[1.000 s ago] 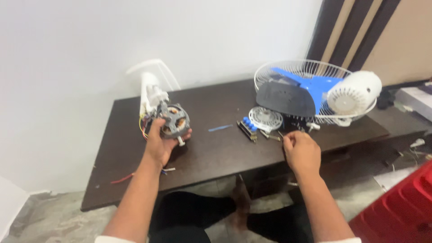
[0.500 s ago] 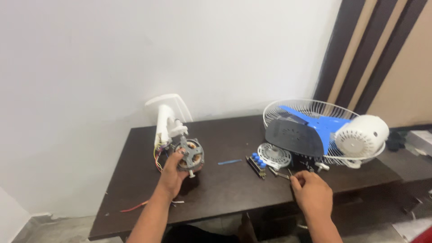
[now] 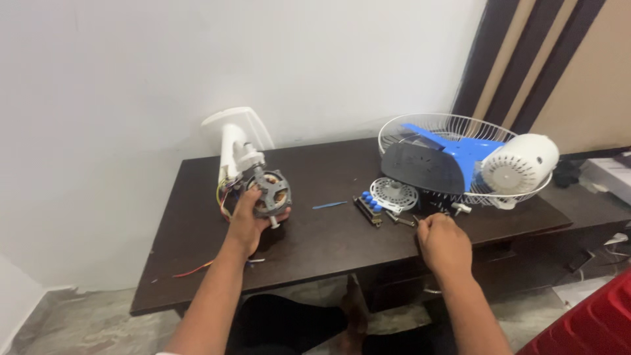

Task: The person works on a disassembled electric fan motor, using a screwdriver to adjust internal components and a plastic tool to manipulate parts. They handle the motor housing, wires, and screws while seated on the floor.

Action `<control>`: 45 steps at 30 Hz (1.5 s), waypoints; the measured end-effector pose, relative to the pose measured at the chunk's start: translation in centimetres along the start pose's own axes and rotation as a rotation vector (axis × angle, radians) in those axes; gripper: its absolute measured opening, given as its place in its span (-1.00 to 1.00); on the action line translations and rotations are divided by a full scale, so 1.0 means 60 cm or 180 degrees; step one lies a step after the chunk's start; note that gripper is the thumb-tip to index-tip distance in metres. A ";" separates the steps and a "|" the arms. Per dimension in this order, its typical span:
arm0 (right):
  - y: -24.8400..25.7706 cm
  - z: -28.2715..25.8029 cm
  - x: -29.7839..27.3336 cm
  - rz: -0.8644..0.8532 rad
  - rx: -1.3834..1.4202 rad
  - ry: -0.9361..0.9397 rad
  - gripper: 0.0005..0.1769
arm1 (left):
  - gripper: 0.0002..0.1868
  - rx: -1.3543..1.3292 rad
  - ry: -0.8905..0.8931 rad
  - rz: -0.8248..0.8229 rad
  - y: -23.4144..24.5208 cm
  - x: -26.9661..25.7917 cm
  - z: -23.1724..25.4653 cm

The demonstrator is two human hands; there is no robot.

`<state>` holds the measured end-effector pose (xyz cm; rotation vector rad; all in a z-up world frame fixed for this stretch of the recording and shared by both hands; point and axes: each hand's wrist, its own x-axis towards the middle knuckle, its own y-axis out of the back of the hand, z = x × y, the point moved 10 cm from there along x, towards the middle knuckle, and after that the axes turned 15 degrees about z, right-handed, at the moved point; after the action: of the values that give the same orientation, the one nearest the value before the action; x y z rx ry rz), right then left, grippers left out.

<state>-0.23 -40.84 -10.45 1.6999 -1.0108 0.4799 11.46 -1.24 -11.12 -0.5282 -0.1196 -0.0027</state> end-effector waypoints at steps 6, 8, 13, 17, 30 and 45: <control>0.006 0.005 -0.008 0.0024 0.0141 -0.0022 -0.69 | -0.46 -0.0068 0.0155 0.0151 0.016 0.004 -0.013; 0.014 0.004 -0.002 0.0058 0.0301 -0.0099 -0.71 | -0.46 -0.0070 0.0156 0.0178 0.016 0.007 -0.010; 0.035 0.017 -0.011 0.0019 0.0720 -0.0744 -0.75 | -0.46 -0.0044 0.0097 0.0153 0.009 0.000 -0.004; 0.068 0.004 -0.014 0.0589 0.1052 -0.1272 -0.80 | -0.49 0.0051 -0.0003 0.0102 0.003 -0.002 0.002; 0.050 -0.420 -0.046 0.0769 0.3166 0.0349 -0.89 | -0.43 0.0713 -0.1077 0.0566 0.011 -0.003 0.039; 0.037 -0.403 -0.054 0.0798 0.3194 0.0216 -0.84 | -0.55 -0.0197 -0.0578 0.0597 0.020 0.004 0.034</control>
<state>-0.01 -17.63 -2.66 2.3935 -0.9990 1.3641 11.53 0.83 -9.95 -0.5996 -0.2474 0.2255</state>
